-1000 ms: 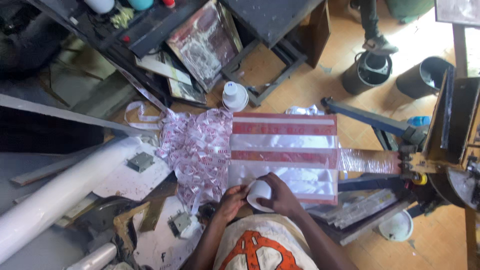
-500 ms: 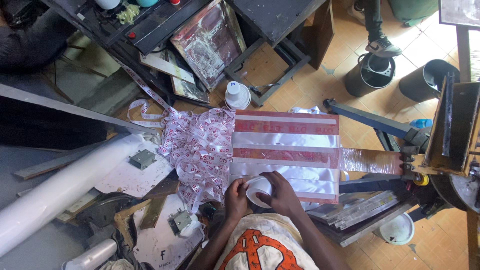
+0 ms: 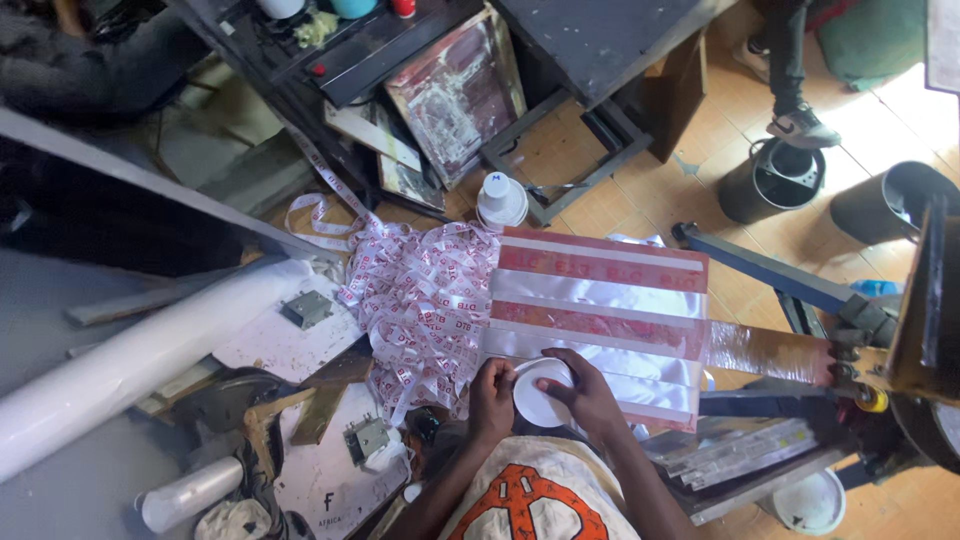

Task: The person prepares a frame with red ink, uses a squeegee to apply the ink onto fabric strips, and handles rolls of white fabric by hand on a production floor.

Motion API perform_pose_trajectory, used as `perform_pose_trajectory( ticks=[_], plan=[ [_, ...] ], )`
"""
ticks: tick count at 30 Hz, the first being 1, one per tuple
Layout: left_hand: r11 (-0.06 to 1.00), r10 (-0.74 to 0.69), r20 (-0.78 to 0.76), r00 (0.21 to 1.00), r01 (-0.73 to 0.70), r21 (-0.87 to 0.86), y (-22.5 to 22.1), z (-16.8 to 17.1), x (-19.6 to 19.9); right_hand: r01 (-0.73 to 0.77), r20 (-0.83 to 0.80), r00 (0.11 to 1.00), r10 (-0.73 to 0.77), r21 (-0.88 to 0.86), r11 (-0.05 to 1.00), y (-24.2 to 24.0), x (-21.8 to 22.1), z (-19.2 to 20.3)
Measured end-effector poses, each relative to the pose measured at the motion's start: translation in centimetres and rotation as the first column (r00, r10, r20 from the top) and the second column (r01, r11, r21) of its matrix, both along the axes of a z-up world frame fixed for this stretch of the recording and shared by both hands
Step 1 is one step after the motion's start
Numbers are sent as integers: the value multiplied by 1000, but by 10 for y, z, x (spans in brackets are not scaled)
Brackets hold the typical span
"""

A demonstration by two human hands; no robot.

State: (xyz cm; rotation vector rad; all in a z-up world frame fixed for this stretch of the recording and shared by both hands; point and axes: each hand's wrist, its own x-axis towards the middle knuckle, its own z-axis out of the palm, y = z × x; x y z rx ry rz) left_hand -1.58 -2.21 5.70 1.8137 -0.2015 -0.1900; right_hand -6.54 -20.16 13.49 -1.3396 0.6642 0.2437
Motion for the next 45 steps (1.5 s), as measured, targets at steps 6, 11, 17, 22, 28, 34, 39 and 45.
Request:
perform_pose_trajectory(
  ticks=[6,11,17,22,28,34,39,45],
  plan=[
    [1000,5,-279,960,-11,-19,0,-6,5,-27,-24,999,26,-53,998,-6,-5,-33],
    [995,-77,-387,919,98,34,-1,-14,6,-77,-32,997,74,-119,990,-12,-7,-25],
    [969,-245,-436,866,231,-85,-4,-5,14,-143,13,988,152,-272,952,-22,-11,-31],
    [909,-415,-445,794,336,-247,-19,35,-7,-235,15,943,331,-674,700,-38,-20,-23],
    [894,-446,-436,782,406,-187,-6,31,37,-287,29,878,478,-767,574,-42,-16,9],
    [892,-426,-402,810,450,-39,9,72,77,-310,33,831,555,-801,512,-45,-16,29],
    [868,-377,-433,819,476,144,6,83,105,-464,-133,841,524,-675,574,-37,-16,55],
    [965,-237,-388,891,170,-198,-5,21,107,-82,-232,971,55,-105,991,-29,-10,49]
  ],
)
